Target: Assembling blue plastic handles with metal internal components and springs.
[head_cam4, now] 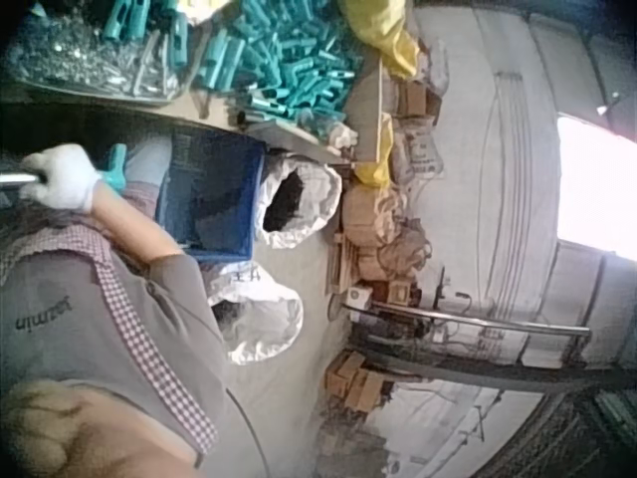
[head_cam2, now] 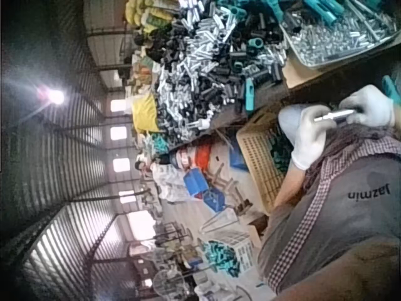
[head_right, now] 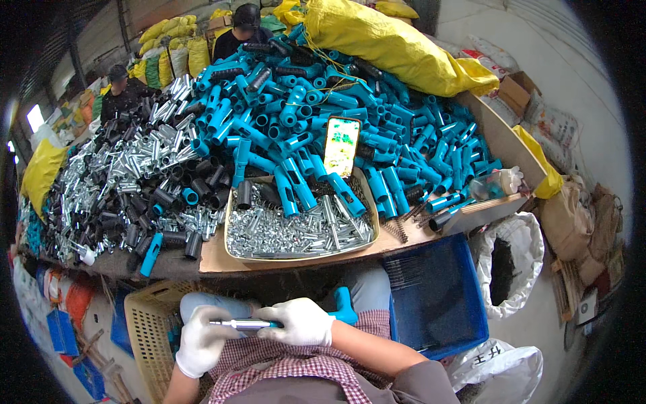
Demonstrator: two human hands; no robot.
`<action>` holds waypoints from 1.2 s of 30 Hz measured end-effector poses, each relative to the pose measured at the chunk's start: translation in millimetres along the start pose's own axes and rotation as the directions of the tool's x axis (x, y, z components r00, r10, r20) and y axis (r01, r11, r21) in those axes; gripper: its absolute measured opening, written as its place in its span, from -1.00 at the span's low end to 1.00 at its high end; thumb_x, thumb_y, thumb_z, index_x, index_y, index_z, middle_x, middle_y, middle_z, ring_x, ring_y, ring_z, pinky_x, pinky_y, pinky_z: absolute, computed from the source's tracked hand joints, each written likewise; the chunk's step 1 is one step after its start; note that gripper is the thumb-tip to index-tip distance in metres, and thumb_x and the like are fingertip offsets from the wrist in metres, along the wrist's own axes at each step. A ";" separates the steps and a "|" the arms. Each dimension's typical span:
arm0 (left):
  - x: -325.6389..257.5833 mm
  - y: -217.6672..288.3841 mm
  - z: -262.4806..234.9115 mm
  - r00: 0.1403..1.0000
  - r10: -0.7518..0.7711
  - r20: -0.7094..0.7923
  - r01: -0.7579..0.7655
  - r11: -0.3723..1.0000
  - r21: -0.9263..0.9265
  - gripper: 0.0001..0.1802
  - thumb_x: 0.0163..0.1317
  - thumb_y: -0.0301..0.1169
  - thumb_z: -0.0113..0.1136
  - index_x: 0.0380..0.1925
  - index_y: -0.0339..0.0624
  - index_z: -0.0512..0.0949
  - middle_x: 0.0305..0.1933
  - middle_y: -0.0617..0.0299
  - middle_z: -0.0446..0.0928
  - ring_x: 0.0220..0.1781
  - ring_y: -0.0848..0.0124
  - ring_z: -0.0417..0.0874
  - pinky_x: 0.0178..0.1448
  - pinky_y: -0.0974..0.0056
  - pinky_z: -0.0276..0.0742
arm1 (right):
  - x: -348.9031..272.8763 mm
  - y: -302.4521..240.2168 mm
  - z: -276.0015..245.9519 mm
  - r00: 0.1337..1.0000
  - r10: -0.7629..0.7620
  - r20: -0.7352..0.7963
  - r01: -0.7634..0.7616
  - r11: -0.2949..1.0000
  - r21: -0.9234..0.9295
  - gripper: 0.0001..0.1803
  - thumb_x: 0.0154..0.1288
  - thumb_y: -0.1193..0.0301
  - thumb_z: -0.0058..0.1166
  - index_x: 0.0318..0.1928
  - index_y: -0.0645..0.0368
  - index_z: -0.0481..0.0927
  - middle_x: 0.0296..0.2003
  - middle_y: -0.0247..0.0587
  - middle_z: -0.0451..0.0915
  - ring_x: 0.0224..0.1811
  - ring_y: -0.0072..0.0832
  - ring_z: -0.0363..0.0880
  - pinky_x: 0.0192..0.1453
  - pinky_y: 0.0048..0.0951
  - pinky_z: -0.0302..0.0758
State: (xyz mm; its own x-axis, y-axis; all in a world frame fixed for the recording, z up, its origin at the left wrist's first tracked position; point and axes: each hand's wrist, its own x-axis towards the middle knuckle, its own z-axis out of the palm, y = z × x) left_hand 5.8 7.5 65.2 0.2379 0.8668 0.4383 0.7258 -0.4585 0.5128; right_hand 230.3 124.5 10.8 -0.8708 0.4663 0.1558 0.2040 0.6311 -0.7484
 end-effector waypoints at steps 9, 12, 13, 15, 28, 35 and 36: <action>-4.4 -2.7 -1.1 0.999 0.046 0.001 -0.046 0.999 0.022 -0.69 0.05 -0.48 0.39 -0.16 -0.22 0.63 -0.23 0.06 0.61 -0.27 0.04 0.66 -0.13 0.13 0.61 | 0.5 -4.6 1.5 1.000 0.008 0.021 -0.007 0.999 -0.051 -0.50 0.28 0.00 0.18 0.13 -0.04 0.61 -0.32 -0.06 0.68 -0.28 -0.09 0.69 -0.18 -0.17 0.61; -6.9 11.2 -0.3 0.944 -0.319 -0.089 0.314 0.947 -0.065 -0.67 0.04 -0.43 0.42 -0.15 -0.22 0.64 -0.25 0.07 0.62 -0.30 0.07 0.67 -0.11 0.16 0.60 | 2.4 -9.7 -3.0 0.997 0.057 0.049 -0.051 0.992 -0.119 -0.49 0.30 -0.02 0.14 0.11 0.01 0.61 -0.36 -0.01 0.65 -0.30 -0.06 0.67 -0.18 -0.11 0.59; -15.7 6.9 -2.3 0.734 -0.678 0.034 0.673 0.719 -0.175 -0.64 0.07 -0.36 0.44 -0.14 -0.24 0.64 -0.21 0.05 0.64 -0.24 0.14 0.70 -0.08 0.19 0.60 | 2.9 -11.2 -2.8 0.997 0.049 0.060 -0.042 0.993 -0.114 -0.49 0.30 -0.02 0.14 0.11 0.01 0.61 -0.36 -0.01 0.65 -0.30 -0.06 0.67 -0.18 -0.11 0.59; -26.9 -9.0 6.1 0.808 -0.583 0.086 0.576 0.750 -0.324 -0.70 0.19 -0.35 0.38 -0.12 -0.24 0.64 -0.16 0.02 0.68 -0.15 0.19 0.72 -0.05 0.22 0.60 | 4.5 -14.0 -1.1 0.997 0.055 0.054 -0.045 0.985 -0.164 -0.49 0.27 -0.01 0.16 0.12 -0.01 0.61 -0.36 -0.03 0.65 -0.31 -0.06 0.67 -0.20 -0.12 0.59; -9.9 -11.0 17.2 0.966 -0.259 -0.011 0.240 0.909 -0.340 -0.67 0.12 -0.44 0.42 -0.08 -0.18 0.64 0.04 -0.05 0.61 0.07 -0.02 0.65 0.11 0.11 0.58 | 8.9 2.9 -10.1 0.999 -0.042 -0.007 0.042 0.999 0.029 -0.49 0.22 0.03 0.24 0.04 0.12 0.65 -0.35 0.02 0.66 -0.30 -0.07 0.69 -0.21 -0.16 0.60; -0.1 -9.3 14.3 0.926 -0.292 0.239 0.326 0.938 -0.116 -0.07 -0.14 -0.34 0.54 0.30 -0.26 0.33 -0.06 -0.04 0.59 0.04 -0.04 0.60 0.17 0.04 0.50 | 17.2 -2.9 12.2 0.882 0.375 -0.286 0.290 0.048 0.956 -0.58 0.35 0.02 0.20 -0.07 0.06 0.46 -0.21 -0.25 0.49 -0.11 -0.38 0.54 0.25 -0.05 0.44; -3.8 -13.2 8.8 0.809 -0.361 0.463 0.353 0.929 0.109 -0.07 -0.15 -0.32 0.53 0.30 -0.24 0.34 -0.12 -0.03 0.59 0.00 -0.06 0.60 0.14 0.02 0.50 | 21.2 -0.2 11.9 0.835 0.485 -0.261 0.368 -0.138 0.920 -0.59 0.37 0.03 0.19 -0.06 0.06 0.45 -0.21 -0.27 0.48 -0.12 -0.37 0.54 0.28 -0.03 0.43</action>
State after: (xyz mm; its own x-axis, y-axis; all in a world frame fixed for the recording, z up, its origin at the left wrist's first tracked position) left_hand 0.9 11.9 50.3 0.2293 0.9579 -0.1725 0.8286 -0.0991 0.5510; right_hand 206.5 126.8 6.6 -0.5112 0.8570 -0.0645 -0.7598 -0.4858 -0.4321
